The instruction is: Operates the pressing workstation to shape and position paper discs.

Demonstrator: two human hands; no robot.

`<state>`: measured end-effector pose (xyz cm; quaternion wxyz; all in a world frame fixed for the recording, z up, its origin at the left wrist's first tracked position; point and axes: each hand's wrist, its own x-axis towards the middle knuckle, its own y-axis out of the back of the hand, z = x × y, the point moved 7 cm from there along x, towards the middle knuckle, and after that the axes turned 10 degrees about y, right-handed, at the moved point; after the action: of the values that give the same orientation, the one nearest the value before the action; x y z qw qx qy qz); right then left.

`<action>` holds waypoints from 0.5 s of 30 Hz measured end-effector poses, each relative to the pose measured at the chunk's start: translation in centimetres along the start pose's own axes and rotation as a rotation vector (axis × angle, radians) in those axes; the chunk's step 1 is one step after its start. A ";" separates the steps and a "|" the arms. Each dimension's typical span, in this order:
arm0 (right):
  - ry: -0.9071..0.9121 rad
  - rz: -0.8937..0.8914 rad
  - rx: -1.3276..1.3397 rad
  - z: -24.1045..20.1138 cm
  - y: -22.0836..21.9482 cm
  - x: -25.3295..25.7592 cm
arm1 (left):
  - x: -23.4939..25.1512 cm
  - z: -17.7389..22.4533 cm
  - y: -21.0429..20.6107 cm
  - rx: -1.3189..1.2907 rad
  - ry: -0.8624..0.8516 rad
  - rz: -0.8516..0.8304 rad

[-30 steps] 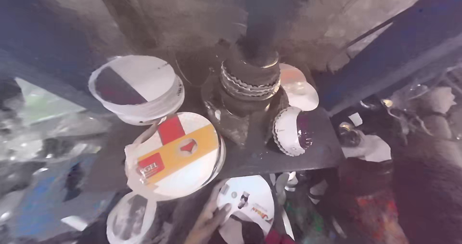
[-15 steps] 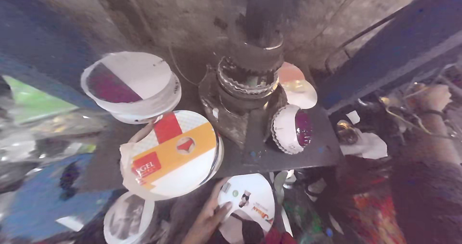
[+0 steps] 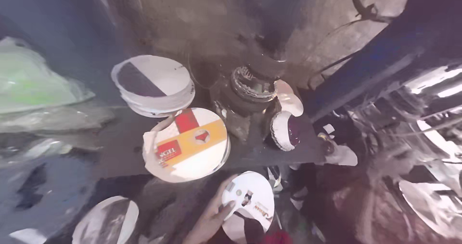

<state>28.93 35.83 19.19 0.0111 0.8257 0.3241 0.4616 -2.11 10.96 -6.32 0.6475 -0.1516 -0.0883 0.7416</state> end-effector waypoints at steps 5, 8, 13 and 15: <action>0.566 -0.372 0.301 -9.7 -6.2 -10.1 | -0.9 0.2 -0.1 -0.023 -0.010 0.019; 0.895 -0.519 0.302 -18.5 -9.2 -12.5 | -1.2 -0.1 0.0 -0.027 0.048 0.075; 1.157 -0.775 0.077 -23.2 -12.0 -14.4 | -1.6 0.4 0.3 -0.039 -0.014 0.093; 1.270 -0.698 0.068 -23.9 -11.8 -14.8 | -1.8 0.6 0.4 -0.036 -0.036 0.073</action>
<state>-1.07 30.35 18.00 -0.0583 0.2468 0.5268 0.8112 -2.49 9.19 -5.69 0.6154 -0.1531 -0.1075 0.7657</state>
